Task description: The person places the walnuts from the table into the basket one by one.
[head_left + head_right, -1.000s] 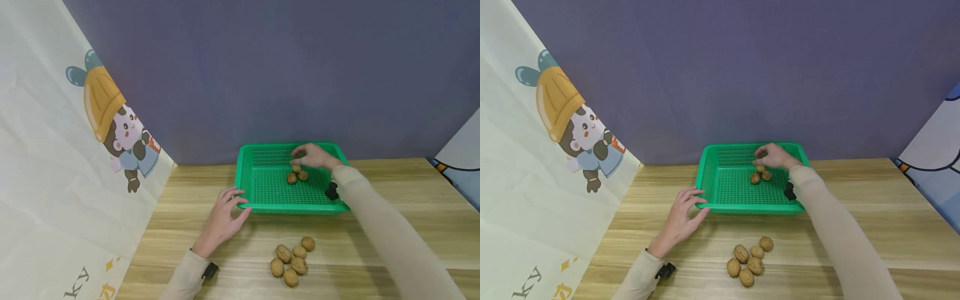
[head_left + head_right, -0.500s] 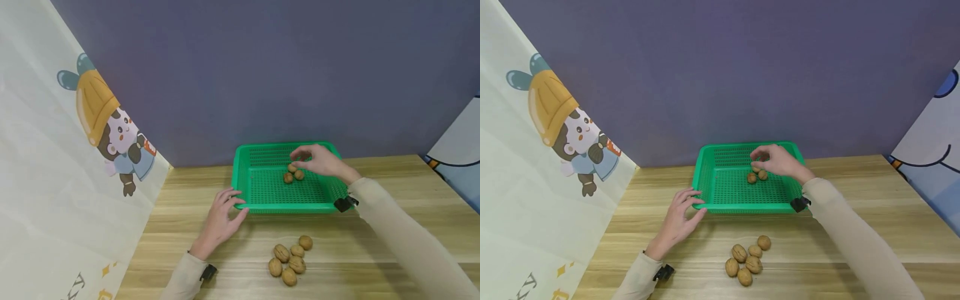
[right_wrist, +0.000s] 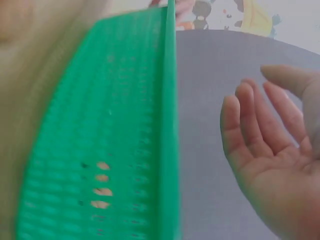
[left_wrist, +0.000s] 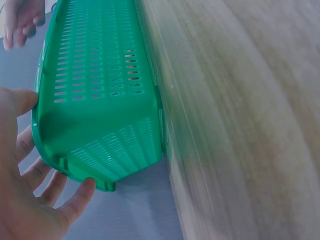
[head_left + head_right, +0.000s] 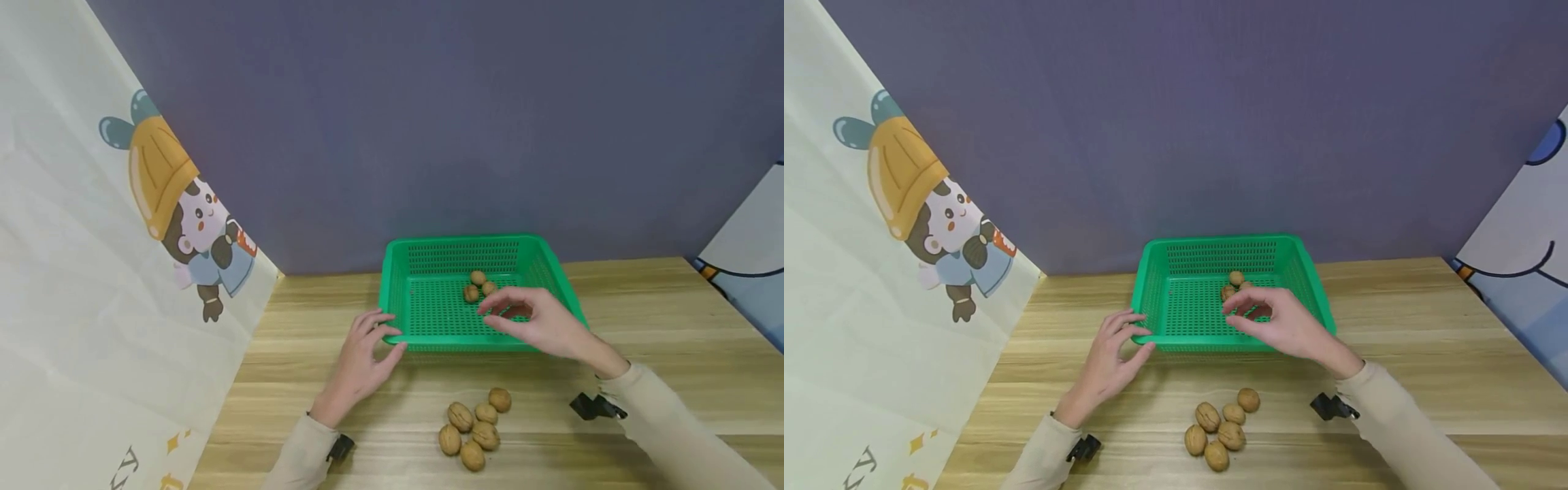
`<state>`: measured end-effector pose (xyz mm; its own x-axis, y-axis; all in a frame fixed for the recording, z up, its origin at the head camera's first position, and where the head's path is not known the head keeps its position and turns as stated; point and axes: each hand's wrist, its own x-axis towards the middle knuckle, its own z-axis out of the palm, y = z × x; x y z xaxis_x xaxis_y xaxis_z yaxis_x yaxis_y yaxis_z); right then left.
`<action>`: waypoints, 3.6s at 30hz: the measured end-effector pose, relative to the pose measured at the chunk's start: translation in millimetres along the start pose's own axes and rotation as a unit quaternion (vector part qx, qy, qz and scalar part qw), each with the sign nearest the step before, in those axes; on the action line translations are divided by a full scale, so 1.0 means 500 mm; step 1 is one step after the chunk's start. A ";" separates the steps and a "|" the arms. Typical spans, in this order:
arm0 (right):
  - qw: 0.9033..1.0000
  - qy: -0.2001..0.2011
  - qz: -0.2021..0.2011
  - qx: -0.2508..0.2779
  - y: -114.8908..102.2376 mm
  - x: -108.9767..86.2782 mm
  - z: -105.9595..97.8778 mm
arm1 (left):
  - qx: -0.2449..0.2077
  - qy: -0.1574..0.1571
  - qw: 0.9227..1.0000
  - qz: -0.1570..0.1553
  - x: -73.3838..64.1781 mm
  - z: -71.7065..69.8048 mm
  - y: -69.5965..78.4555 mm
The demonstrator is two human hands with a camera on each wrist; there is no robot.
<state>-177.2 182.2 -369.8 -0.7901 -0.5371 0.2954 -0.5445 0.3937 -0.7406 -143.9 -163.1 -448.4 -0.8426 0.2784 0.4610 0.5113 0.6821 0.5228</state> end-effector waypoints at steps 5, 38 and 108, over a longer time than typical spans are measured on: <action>0.998 -0.035 -0.020 0.040 0.011 -0.054 0.036 | -0.003 0.002 1.000 0.001 -0.001 0.000 0.000; 0.981 -0.154 0.088 0.074 0.128 -0.152 0.091 | -0.003 0.014 1.000 0.011 -0.001 -0.001 0.004; 0.978 -0.193 0.082 0.004 -0.033 0.112 -0.156 | 0.007 0.000 1.000 -0.001 0.003 0.002 0.008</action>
<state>-234.3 204.0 -293.8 -0.7002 -0.7099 -0.0758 -0.4168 0.4927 -0.7639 -143.4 -159.3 -446.6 -0.8439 0.2773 0.4593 0.5070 0.6922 0.5137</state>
